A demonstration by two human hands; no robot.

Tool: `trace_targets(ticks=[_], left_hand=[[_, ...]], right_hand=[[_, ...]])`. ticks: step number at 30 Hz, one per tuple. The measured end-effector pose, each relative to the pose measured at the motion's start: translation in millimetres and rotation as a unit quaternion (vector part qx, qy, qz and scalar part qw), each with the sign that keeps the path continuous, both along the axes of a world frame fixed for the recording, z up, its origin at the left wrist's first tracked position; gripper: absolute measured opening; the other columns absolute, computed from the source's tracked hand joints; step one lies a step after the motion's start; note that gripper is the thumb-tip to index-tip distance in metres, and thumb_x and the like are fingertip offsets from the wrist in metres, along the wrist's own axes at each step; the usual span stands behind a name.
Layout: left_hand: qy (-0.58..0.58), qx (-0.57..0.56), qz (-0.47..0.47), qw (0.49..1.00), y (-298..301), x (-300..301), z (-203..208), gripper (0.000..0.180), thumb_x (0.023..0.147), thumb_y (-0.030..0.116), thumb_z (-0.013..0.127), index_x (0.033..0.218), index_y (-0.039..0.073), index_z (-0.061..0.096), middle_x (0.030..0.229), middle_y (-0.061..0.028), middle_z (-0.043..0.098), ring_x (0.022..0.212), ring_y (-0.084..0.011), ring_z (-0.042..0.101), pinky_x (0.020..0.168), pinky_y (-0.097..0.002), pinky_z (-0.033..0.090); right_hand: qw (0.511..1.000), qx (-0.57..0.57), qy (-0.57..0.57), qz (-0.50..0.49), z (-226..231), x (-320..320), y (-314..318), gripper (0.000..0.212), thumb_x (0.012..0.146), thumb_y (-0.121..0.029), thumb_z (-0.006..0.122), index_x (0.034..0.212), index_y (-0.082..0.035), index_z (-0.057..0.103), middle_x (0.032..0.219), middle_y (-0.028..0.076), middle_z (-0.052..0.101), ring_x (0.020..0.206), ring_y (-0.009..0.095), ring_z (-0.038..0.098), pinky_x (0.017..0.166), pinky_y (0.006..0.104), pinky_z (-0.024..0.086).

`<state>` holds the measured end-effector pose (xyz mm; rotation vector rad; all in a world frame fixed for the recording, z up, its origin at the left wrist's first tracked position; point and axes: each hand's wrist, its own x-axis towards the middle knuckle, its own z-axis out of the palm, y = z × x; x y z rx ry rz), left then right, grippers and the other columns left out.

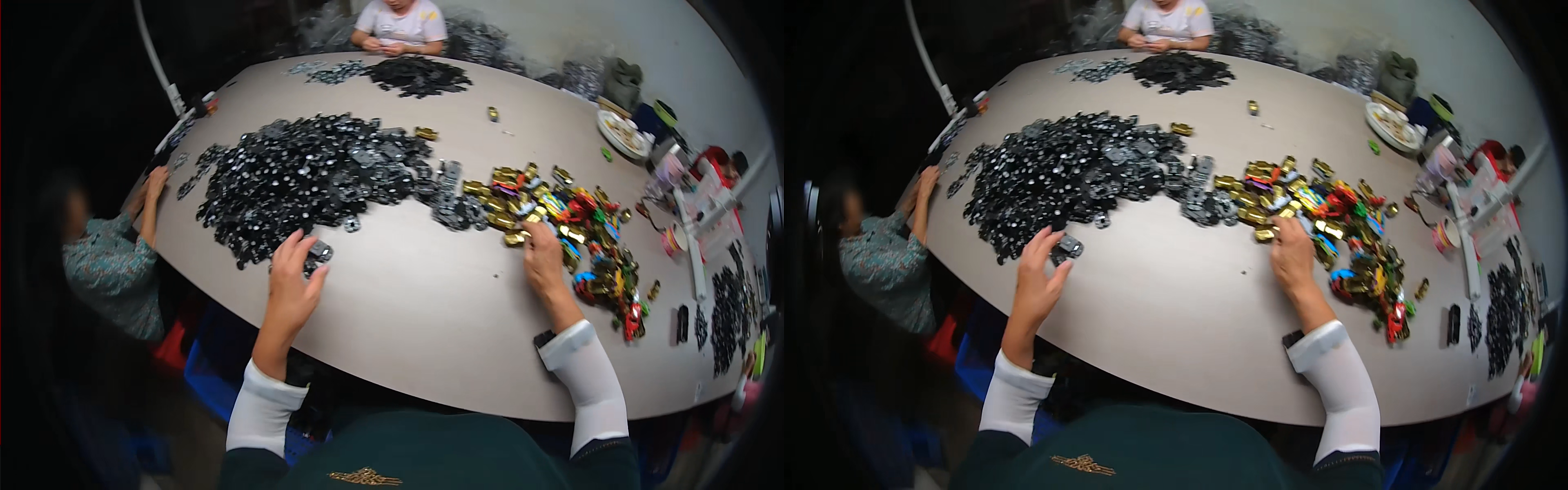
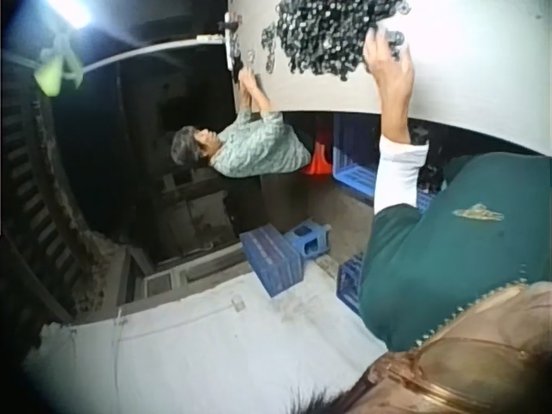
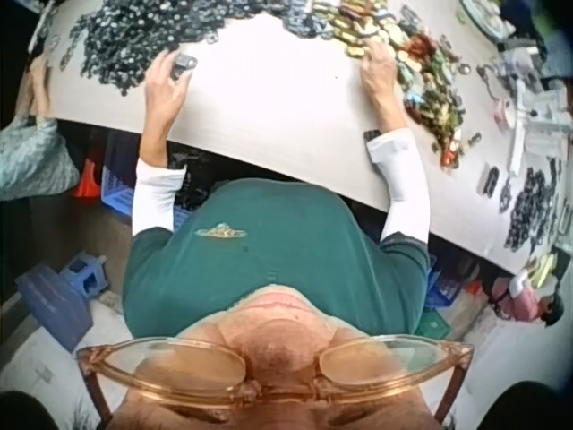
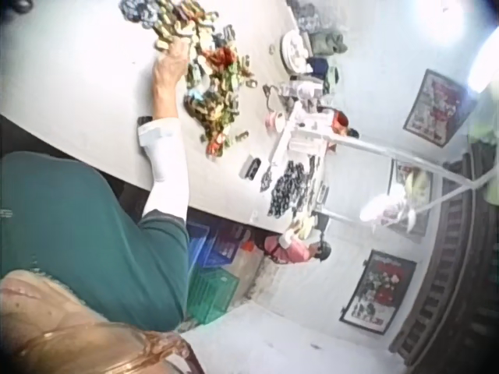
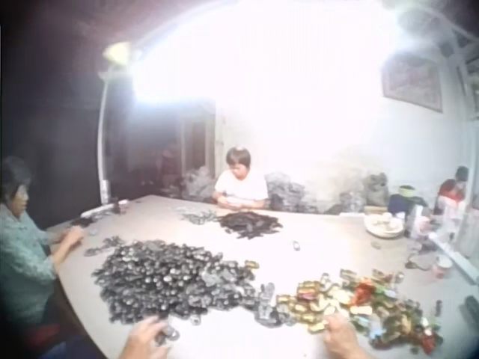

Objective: The person assembles small toy cars by hand at a large table. They pick up a black chassis and a colored body, then snap the two parts together to form a complete car. The person repeats this process with various colored bodies, placing the finished cars into a pile on the table.

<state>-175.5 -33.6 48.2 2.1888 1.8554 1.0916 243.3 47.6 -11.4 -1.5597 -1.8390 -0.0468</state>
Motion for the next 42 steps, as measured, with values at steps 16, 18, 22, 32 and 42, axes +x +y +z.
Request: trace_targets(ticks=[16, 18, 22, 32, 42], left_hand=[[0.08, -0.139, 0.197, 0.967, 140, -35, -29, 0.078, 0.068, 0.045, 0.078, 0.137, 0.022, 0.048, 0.154, -0.0241, 0.007, 0.141, -0.0501, -0.002, 0.097, -0.0789, 0.012], [0.09, -0.114, 0.189, 0.971, 139, -26, -33, 0.075, 0.069, 0.043, 0.078, 0.135, 0.02, 0.051, 0.154, -0.0218, 0.009, 0.141, -0.0492, -0.001, 0.096, -0.0792, 0.014], [0.095, -0.095, 0.154, 0.979, 124, -8, -41, 0.06, 0.07, 0.041, 0.078, 0.12, 0.015, 0.058, 0.149, -0.0157, 0.022, 0.139, -0.0393, 0.018, 0.096, -0.0745, 0.021], [0.092, -0.092, 0.081, 0.988, 87, 51, -32, 0.065, 0.067, 0.042, 0.078, 0.124, 0.019, 0.056, 0.147, -0.0151, 0.028, 0.136, -0.0373, 0.025, 0.096, -0.0626, 0.029], [-0.047, -0.095, -0.063, 0.992, 50, 95, -19, 0.074, 0.071, 0.033, 0.077, 0.137, 0.017, 0.048, 0.147, -0.0186, 0.032, 0.135, -0.0391, 0.029, 0.104, -0.0543, 0.029]], right_hand=[[0.967, -0.035, 0.25, 0.0, -24, 12, -4, 0.006, 0.088, -0.002, 0.057, 0.089, 0.002, 0.062, 0.074, 0.002, 0.054, 0.063, 0.009, 0.045, 0.055, 0.0239, 0.035], [0.966, -0.04, 0.255, -0.001, -23, 12, -2, 0.007, 0.089, -0.001, 0.057, 0.089, 0.002, 0.062, 0.074, 0.002, 0.054, 0.064, 0.009, 0.046, 0.056, 0.0236, 0.036], [0.966, -0.057, 0.254, 0.0, -19, 9, -3, 0.007, 0.089, -0.002, 0.057, 0.089, 0.003, 0.063, 0.074, 0.002, 0.055, 0.065, 0.009, 0.047, 0.057, 0.0235, 0.036], [0.961, -0.064, 0.269, 0.005, -24, 12, -2, 0.009, 0.089, -0.004, 0.058, 0.088, 0.003, 0.063, 0.075, 0.003, 0.059, 0.067, 0.009, 0.051, 0.061, 0.0242, 0.04], [0.961, -0.07, 0.266, 0.011, -26, 13, -4, 0.01, 0.088, -0.007, 0.061, 0.091, 0.001, 0.066, 0.076, 0.0, 0.06, 0.064, 0.006, 0.048, 0.058, 0.0221, 0.039]])
